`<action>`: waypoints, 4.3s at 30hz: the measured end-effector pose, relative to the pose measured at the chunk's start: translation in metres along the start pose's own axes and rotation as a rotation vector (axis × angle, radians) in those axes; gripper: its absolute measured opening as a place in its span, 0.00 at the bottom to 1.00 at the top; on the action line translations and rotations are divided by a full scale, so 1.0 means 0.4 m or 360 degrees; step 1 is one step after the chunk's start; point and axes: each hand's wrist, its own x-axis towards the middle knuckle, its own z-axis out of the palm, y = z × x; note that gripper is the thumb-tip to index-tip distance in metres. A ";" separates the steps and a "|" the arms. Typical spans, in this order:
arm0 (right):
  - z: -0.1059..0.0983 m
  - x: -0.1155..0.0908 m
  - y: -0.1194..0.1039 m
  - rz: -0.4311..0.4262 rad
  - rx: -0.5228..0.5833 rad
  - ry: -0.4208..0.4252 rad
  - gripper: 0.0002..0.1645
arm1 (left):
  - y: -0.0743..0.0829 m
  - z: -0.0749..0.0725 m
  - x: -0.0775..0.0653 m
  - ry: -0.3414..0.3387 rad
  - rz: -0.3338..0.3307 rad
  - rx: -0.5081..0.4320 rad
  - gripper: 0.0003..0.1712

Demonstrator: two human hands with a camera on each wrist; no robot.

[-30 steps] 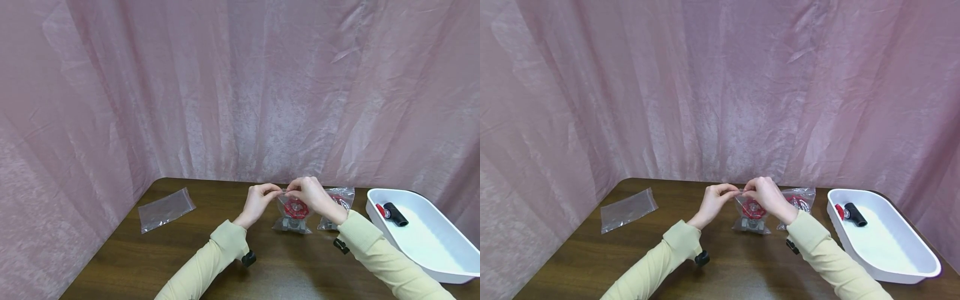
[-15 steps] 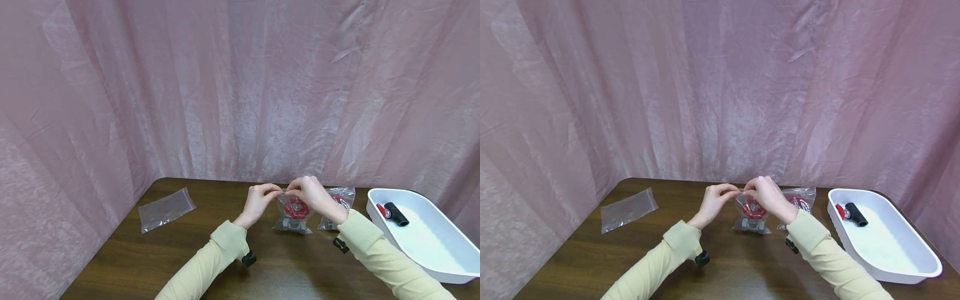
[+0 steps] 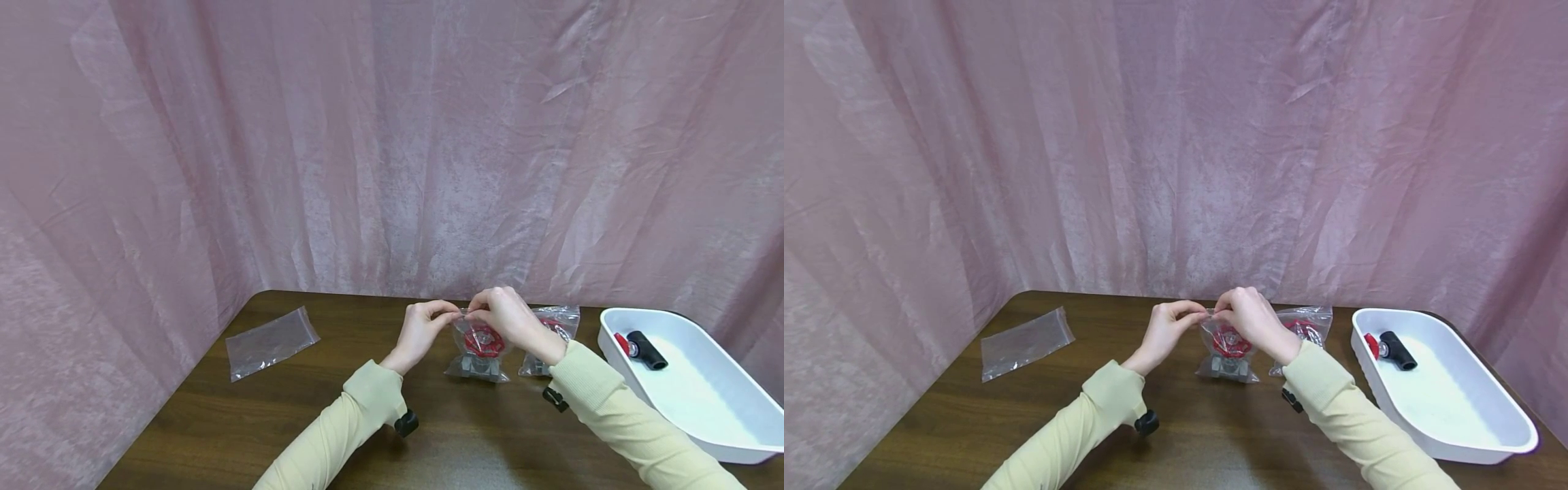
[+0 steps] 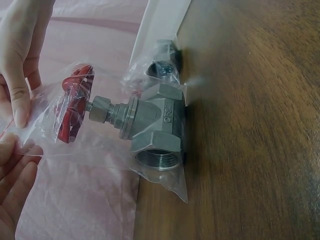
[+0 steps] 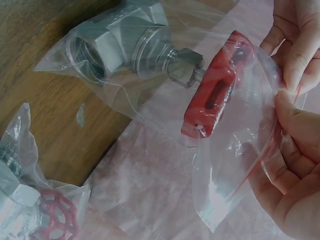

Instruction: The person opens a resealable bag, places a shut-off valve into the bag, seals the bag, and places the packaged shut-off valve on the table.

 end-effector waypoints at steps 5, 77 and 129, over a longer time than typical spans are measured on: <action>0.002 0.001 0.000 0.0009 0.0003 0.0026 0.06 | 0.004 0.001 -0.001 0.0003 -0.0017 0.0017 0.05; 0.000 -0.018 0.009 0.0134 0.0060 0.0012 0.06 | 0.003 0.004 -0.003 0.0002 -0.0014 0.0005 0.05; -0.015 -0.044 0.041 0.0061 0.0230 -0.0055 0.03 | -0.094 0.023 0.008 0.0051 -0.0025 -0.0145 0.03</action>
